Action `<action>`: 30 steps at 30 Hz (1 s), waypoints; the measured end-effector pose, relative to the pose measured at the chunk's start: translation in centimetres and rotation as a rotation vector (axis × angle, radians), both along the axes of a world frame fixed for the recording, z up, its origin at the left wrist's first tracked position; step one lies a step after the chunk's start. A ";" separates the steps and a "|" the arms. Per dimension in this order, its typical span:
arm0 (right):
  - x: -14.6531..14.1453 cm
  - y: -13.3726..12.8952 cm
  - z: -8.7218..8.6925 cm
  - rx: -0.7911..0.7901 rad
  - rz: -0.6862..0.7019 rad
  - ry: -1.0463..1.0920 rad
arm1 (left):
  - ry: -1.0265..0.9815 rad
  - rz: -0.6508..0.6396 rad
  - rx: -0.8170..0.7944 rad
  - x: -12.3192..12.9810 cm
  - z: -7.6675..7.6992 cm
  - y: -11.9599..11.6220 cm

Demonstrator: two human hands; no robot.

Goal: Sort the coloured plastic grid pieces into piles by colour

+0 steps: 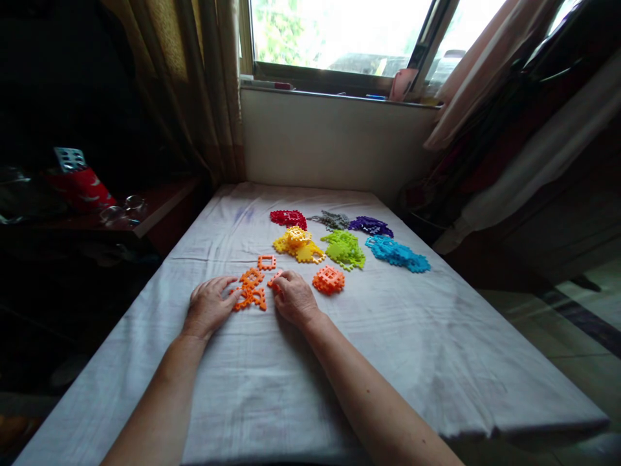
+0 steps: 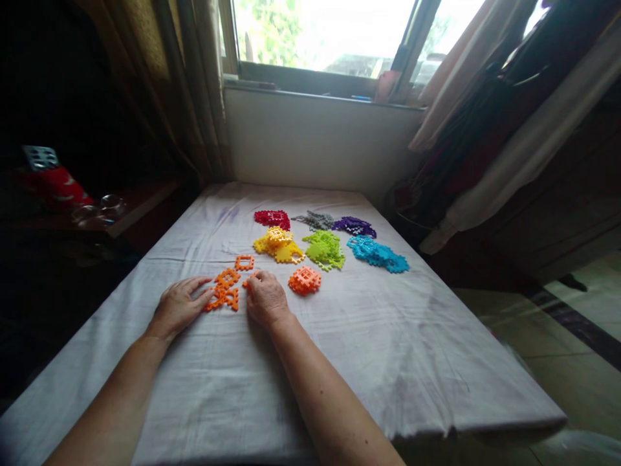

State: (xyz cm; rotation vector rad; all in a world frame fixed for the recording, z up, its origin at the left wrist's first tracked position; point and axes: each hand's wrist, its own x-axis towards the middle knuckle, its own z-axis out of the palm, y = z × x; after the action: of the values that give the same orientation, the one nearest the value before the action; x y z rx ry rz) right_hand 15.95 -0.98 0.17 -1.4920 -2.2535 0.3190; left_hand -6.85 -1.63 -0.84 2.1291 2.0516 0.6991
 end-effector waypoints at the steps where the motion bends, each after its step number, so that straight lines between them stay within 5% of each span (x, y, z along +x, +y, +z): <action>1: 0.0 0.0 -0.2 0.003 -0.014 0.014 | 0.007 0.018 -0.014 -0.3 -0.1 0.0; 7: 2.2 -0.5 -0.9 0.201 -0.060 0.228 | 0.058 0.055 -0.063 -1.3 -0.3 0.0; 11: 7.0 -0.3 -0.8 0.401 -0.269 0.420 | 0.042 0.054 -0.087 -1.1 -0.1 0.0; 18: 13.5 0.3 -2.2 0.127 -0.767 0.495 | -0.045 0.060 -0.029 -0.9 0.1 0.2; 23: 13.2 0.3 -2.3 0.057 -0.768 0.381 | -0.176 0.094 0.071 -0.8 0.5 0.1; 27: 11.9 -0.3 -1.5 0.273 -0.703 0.306 | -0.285 0.100 0.144 0.5 1.0 -0.4; 30: 9.6 -1.0 -1.1 0.381 -0.502 0.340 | -0.354 -0.025 0.225 2.4 1.1 -0.7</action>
State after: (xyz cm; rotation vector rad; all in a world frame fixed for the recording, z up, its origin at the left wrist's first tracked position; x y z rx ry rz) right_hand 25.54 -1.96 -0.93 -1.5842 -1.5111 -0.0132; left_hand -4.48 -2.38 0.26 1.9528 1.8277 1.2528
